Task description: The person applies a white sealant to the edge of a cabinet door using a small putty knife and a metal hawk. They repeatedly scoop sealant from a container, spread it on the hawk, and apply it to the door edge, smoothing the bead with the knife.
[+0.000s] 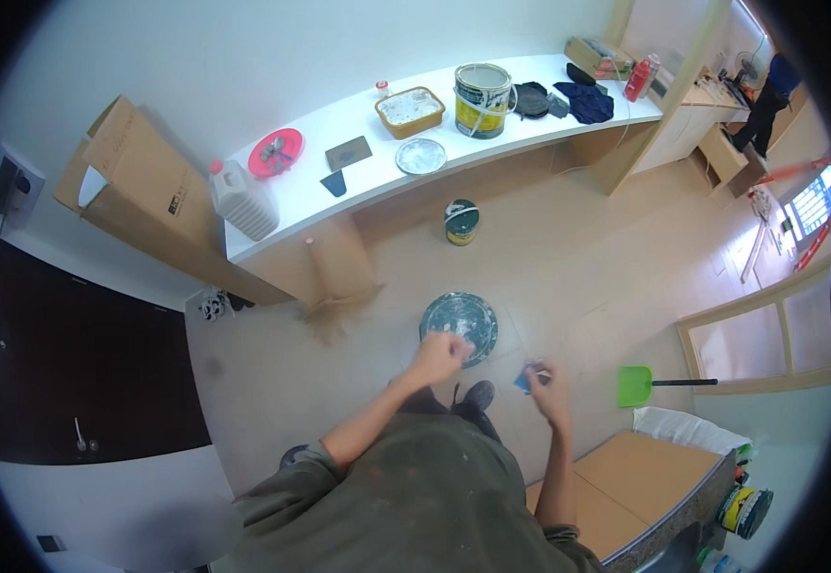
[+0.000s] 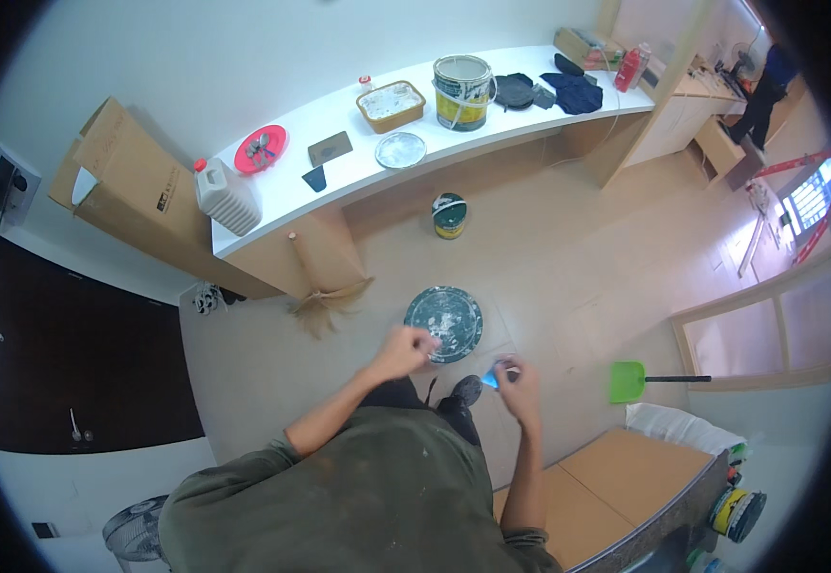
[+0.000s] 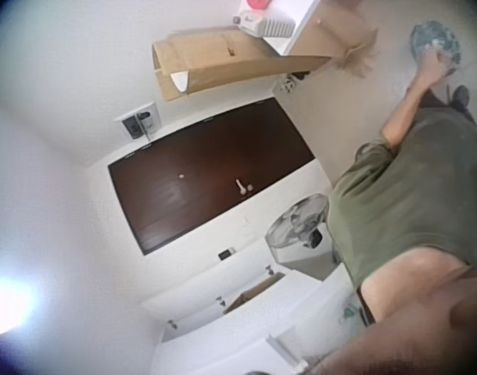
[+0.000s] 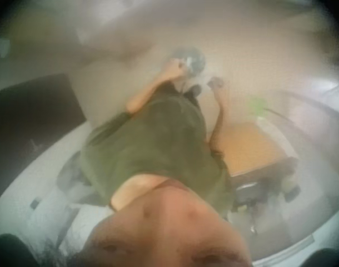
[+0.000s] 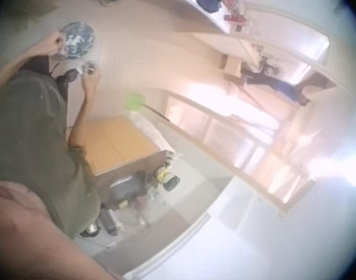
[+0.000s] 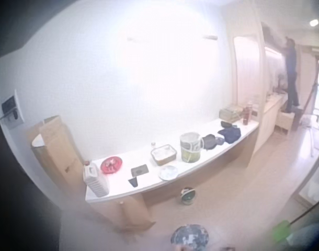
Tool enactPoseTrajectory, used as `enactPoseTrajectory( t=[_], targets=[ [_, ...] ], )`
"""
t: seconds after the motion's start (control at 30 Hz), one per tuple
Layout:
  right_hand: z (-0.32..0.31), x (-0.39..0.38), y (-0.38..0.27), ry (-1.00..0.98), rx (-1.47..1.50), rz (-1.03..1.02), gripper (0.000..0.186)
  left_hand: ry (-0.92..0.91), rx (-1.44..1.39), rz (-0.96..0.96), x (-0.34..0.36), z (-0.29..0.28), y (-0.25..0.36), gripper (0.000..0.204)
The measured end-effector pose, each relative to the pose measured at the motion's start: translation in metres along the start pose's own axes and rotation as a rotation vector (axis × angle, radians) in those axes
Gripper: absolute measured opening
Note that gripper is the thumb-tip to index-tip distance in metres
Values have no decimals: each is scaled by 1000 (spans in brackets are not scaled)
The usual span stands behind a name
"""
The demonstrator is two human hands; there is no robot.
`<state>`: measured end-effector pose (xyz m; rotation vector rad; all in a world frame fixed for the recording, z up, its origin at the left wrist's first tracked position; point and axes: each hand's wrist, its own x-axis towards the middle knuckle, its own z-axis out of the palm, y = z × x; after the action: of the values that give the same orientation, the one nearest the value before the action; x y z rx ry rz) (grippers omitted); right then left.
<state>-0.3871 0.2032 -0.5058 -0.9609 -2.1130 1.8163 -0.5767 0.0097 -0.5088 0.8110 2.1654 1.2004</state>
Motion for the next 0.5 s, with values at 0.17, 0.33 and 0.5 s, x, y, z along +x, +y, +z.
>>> enactPoseTrajectory(
  t=[0.17,0.33,0.5],
  targets=[
    [-70,33,5,183,124,148,21,504,-91,-236,88,-86,-70,31],
    [-79,47,49,302,101,217,18,791,219,-221,196,-195,-143,39],
    [15,69,115,345,-472,313,15,436,681,-271,289,-267,-160,96]
  ],
)
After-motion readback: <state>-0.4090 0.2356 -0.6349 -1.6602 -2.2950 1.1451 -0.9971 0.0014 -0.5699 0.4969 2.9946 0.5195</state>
